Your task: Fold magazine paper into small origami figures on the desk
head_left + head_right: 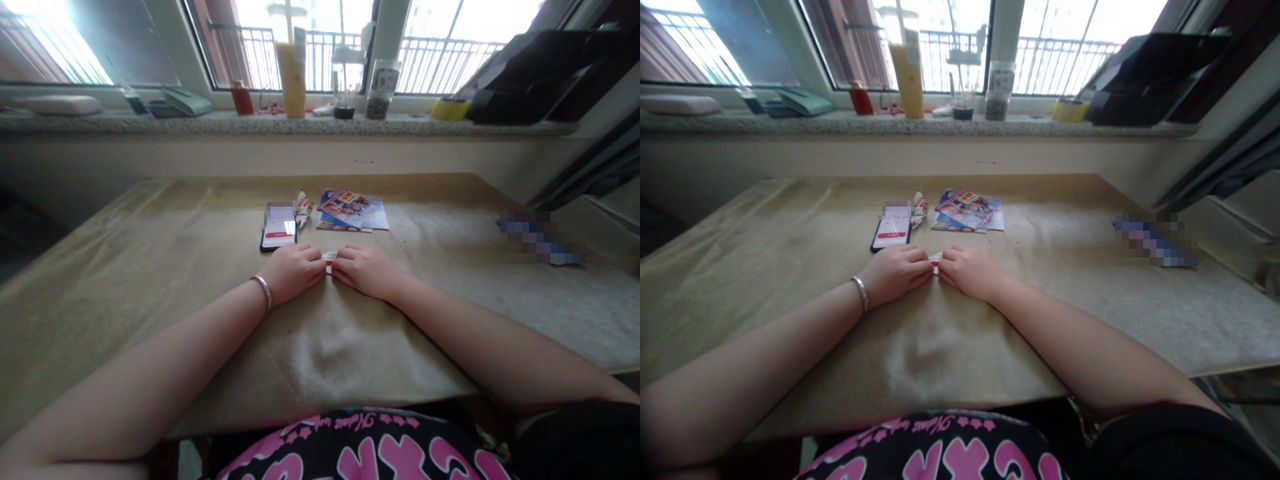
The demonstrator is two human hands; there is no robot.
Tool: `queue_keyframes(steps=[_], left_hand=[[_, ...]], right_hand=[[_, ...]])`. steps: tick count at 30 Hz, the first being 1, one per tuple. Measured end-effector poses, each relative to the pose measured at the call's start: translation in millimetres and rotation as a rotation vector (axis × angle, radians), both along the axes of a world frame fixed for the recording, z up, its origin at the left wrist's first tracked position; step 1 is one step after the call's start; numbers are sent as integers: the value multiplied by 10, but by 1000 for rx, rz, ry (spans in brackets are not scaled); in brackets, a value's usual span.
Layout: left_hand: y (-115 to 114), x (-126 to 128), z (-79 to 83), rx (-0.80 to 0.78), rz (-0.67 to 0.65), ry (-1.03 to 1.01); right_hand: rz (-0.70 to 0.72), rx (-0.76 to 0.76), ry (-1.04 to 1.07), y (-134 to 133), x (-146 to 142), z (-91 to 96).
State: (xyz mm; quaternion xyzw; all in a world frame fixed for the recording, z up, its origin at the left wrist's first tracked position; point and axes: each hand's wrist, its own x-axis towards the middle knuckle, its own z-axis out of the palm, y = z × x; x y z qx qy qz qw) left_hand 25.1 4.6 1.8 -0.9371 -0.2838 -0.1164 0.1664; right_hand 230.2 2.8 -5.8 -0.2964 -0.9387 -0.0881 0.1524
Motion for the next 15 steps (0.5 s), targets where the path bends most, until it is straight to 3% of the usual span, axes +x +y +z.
queue_keyframes(steps=[7,15], left_hand=[[-8,-18,3,-23,-69,-24],[-69,-25,17,-33,-60,-5]], right_hand=[[-112,-135,88,31,-24,-14],[-136,-246,153,8,-7,-4]])
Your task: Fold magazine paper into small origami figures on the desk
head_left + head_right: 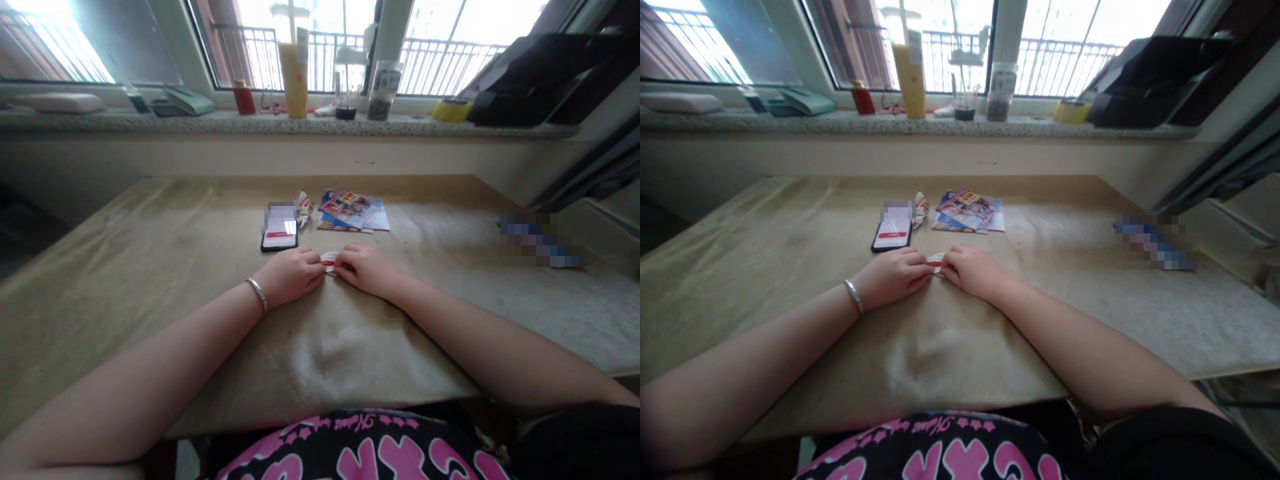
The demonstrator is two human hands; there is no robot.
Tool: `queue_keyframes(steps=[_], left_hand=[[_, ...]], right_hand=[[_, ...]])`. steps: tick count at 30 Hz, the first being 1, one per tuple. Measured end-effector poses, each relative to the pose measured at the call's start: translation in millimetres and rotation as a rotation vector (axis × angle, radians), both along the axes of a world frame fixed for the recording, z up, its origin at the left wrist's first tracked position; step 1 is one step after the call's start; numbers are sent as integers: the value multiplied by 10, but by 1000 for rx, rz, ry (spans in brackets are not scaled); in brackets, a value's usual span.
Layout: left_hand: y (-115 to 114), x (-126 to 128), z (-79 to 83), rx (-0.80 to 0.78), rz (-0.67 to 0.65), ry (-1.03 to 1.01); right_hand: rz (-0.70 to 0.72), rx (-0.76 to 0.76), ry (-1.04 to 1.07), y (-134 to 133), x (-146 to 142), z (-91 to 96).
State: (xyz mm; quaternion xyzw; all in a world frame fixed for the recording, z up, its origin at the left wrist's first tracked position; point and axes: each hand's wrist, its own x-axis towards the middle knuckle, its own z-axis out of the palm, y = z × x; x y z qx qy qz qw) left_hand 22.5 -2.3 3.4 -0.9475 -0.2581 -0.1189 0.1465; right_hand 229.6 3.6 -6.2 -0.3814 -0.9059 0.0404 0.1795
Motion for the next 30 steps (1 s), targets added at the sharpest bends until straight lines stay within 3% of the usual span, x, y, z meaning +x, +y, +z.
queue_keyframes(steps=[9,24,30], left_hand=[[3,1,5,-7,-8,-11],[56,-45,-48,44,-97,-52],[68,-78,-19,52,-152,21]], right_hand=[[70,-160,137,128,18,-49],[-55,-119,95,99,-8,-46],[-107,-143,132,86,-9,-53]])
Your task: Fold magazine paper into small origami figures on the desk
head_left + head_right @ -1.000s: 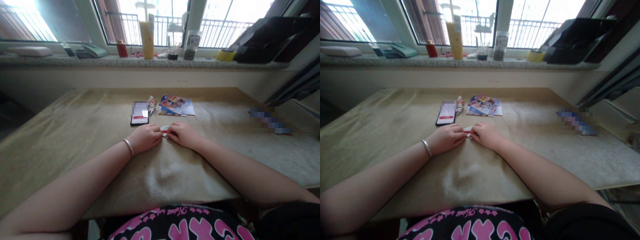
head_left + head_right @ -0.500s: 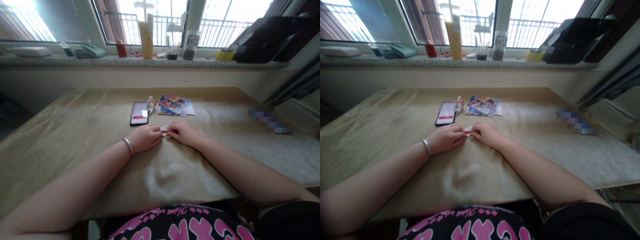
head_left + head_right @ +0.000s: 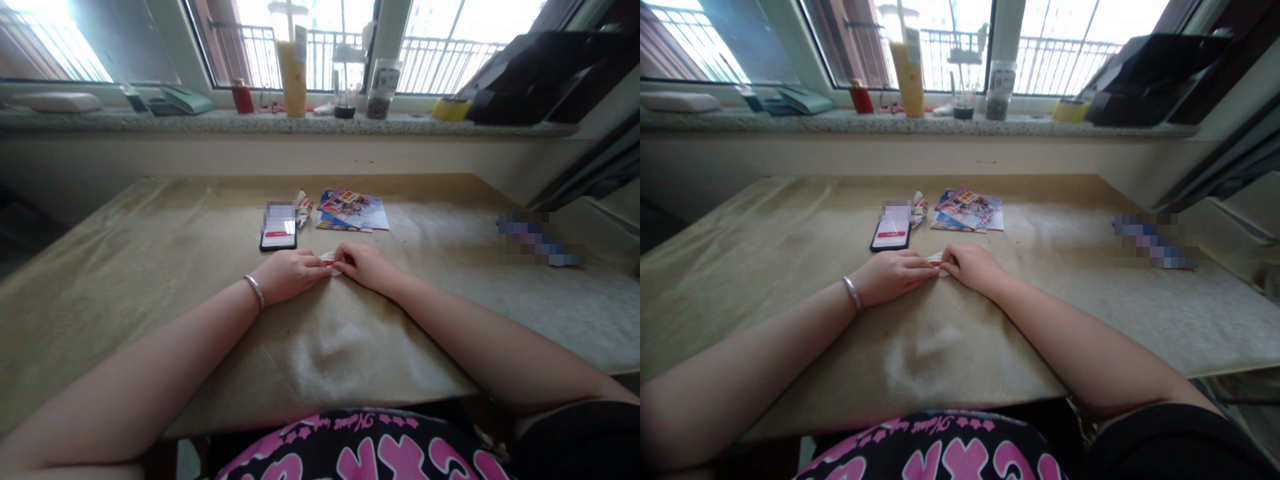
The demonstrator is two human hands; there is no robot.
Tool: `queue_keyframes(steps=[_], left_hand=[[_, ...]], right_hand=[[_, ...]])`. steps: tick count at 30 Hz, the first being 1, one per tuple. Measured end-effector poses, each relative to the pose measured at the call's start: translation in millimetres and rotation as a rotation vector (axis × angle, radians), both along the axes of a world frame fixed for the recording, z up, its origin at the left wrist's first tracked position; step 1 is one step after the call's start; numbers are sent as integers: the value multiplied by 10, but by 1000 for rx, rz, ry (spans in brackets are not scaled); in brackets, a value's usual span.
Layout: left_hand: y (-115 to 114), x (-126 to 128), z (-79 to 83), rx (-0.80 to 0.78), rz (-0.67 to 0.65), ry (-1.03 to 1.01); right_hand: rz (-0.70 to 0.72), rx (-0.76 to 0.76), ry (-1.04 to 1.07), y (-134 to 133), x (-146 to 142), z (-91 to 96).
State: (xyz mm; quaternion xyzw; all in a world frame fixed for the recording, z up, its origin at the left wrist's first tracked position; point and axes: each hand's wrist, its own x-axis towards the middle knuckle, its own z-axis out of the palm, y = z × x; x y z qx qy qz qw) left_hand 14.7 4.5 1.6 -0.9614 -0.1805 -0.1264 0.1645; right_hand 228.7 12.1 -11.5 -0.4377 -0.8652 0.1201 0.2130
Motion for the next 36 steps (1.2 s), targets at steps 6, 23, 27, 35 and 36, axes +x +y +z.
queue_keyframes(steps=[6,23,27,35,36], left_hand=[[-20,21,13,-5,43,21],[-19,33,2,32,54,-8],[-30,47,-4,43,70,-10],[-32,60,-3,62,102,40],[-33,66,-2,58,106,40]], right_hand=[[149,145,-85,-46,111,47],[133,264,-212,-74,159,58],[106,254,-234,-91,141,78],[19,238,-259,-132,71,92],[15,234,-261,-135,65,95]])
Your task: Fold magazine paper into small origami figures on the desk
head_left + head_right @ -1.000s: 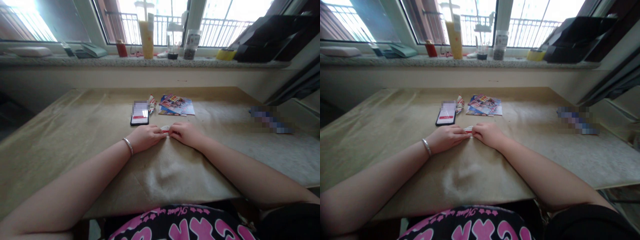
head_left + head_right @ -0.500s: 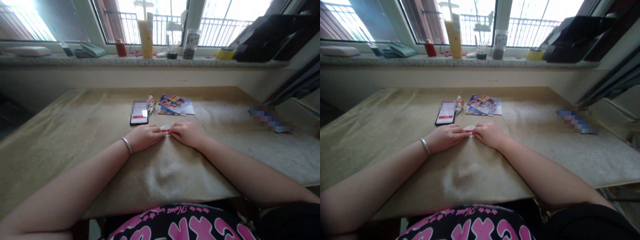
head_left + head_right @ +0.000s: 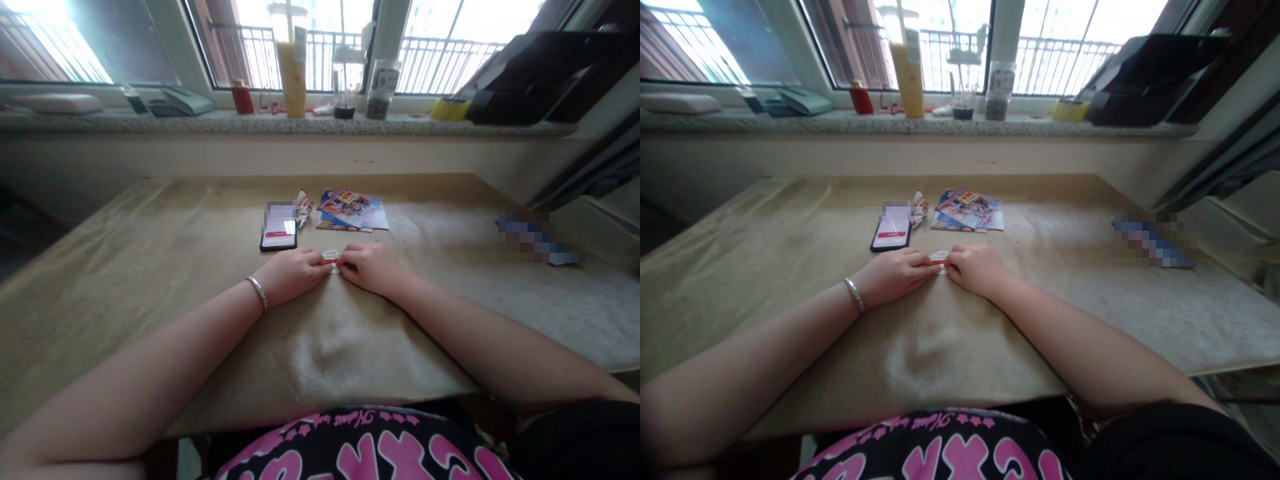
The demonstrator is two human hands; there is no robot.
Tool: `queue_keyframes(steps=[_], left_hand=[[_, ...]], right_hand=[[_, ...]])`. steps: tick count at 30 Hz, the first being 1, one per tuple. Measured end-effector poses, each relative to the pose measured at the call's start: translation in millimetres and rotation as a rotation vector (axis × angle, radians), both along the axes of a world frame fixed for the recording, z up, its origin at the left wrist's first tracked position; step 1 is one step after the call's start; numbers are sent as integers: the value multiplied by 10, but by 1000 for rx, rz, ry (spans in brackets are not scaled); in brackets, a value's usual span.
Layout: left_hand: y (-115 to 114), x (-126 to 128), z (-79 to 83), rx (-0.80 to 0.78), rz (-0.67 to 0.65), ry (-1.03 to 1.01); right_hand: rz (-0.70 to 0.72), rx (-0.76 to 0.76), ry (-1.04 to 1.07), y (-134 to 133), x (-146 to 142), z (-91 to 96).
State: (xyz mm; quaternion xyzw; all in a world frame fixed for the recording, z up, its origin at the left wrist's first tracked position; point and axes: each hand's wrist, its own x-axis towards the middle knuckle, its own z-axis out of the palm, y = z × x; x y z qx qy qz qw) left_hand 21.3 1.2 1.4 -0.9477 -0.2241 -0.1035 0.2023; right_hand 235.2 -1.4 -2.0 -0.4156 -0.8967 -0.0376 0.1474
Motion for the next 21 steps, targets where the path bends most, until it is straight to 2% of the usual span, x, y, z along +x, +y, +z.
queue_keyframes(steps=[13,21], left_hand=[[51,-38,-52,-84,-27,-120],[17,-6,-17,-26,-28,-52]], right_hand=[[-99,-18,2,-31,-62,39],[-140,-21,1,-50,-93,54]])
